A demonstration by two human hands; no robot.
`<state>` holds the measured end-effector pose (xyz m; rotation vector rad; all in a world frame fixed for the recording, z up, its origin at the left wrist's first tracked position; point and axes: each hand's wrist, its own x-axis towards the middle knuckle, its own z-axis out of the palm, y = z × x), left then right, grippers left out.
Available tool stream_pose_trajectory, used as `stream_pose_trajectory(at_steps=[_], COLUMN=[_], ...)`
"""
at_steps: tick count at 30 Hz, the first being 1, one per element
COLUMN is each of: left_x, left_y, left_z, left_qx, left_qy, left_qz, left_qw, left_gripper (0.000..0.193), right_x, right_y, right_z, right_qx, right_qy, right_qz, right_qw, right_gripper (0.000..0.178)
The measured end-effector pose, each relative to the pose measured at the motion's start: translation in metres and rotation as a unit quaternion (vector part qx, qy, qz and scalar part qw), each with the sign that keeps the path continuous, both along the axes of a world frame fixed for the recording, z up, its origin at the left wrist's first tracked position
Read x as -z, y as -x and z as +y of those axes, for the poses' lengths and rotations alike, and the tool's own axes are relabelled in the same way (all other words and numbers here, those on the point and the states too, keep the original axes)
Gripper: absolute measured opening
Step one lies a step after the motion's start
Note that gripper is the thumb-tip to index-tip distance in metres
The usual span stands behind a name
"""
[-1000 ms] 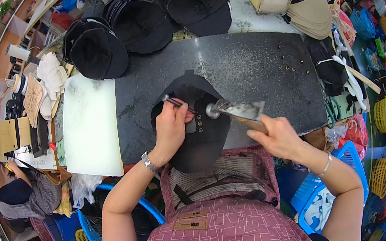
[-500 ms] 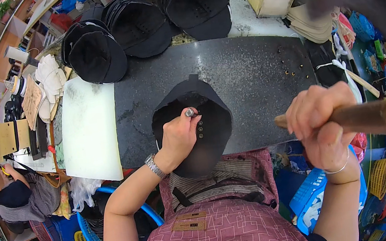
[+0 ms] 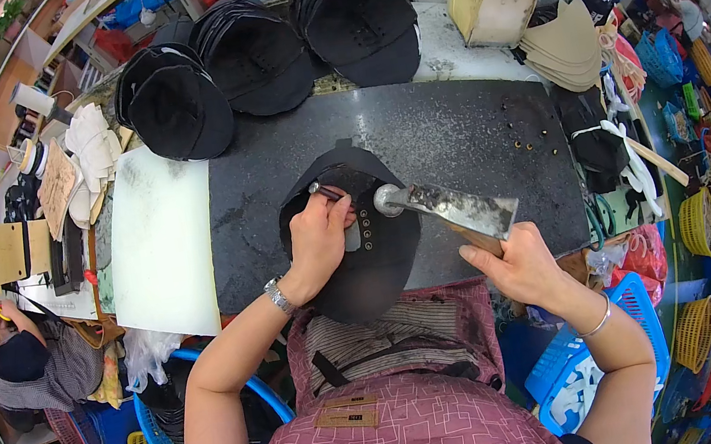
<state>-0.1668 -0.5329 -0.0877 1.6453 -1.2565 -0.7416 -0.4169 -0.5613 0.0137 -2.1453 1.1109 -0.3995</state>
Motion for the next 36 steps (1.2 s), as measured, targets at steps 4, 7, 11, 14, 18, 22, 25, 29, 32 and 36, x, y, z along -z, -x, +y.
stream_pose_trajectory(at_steps=[4, 7, 11, 14, 18, 22, 25, 29, 32, 36], left_x=[-0.004, -0.006, -0.009, -0.018, -0.004, -0.032, -0.064, -0.029, -0.051, -0.064], left_y=[0.003, 0.004, 0.005, 0.010, 0.008, -0.013, -0.029, -0.063, -0.130, -0.260], left_z=[-0.005, -0.007, -0.009, -0.008, -0.014, -0.001, -0.013, -0.032, 0.004, 0.079], left_qx=[-0.003, 0.014, 0.058, 0.091, 0.117, 0.048, 0.148, 0.133, -0.032, -0.204], left_qy=[0.000, 0.009, 0.082, 0.088, 0.119, 0.097, 0.271, 0.202, 0.193, 0.097], left_qz=[-0.009, -0.059, -0.217, -0.255, -0.283, -0.100, -0.323, -0.271, -0.346, -0.403], left_qw=[1.000, 0.998, 0.971, 0.959, 0.944, 0.989, 0.894, 0.932, 0.918, 0.887], left_gripper=[0.016, 0.015, 0.013, 0.013, 0.012, 0.011, 0.019, 0.019, 0.017, 0.010], right_x=[0.007, 0.013, -0.018, -0.038, 0.022, 0.010, 0.014, 0.006, 0.015, 0.035], right_y=[-0.002, 0.000, 0.006, -0.029, -0.004, 0.018, 0.014, -0.064, -0.100, -0.157], right_z=[-0.007, -0.011, -0.017, -0.013, -0.029, -0.012, -0.010, -0.048, -0.066, -0.099], right_qx=[0.010, -0.001, -0.040, -0.079, -0.018, -0.039, 0.186, 0.153, 0.148, 0.079], right_qy=[-0.044, -0.042, 0.008, -0.117, -0.029, 0.014, -0.111, -0.022, -0.064, 0.000], right_qz=[0.036, 0.047, -0.138, -0.558, 0.015, -0.003, -0.187, -0.280, -0.253, -0.276], right_qw=[0.998, 0.998, 0.990, 0.818, 0.999, 0.999, 0.958, 0.947, 0.954, 0.958], right_gripper=[0.026, 0.027, 0.021, 0.018, 0.024, 0.022, 0.015, 0.013, 0.009, 0.016])
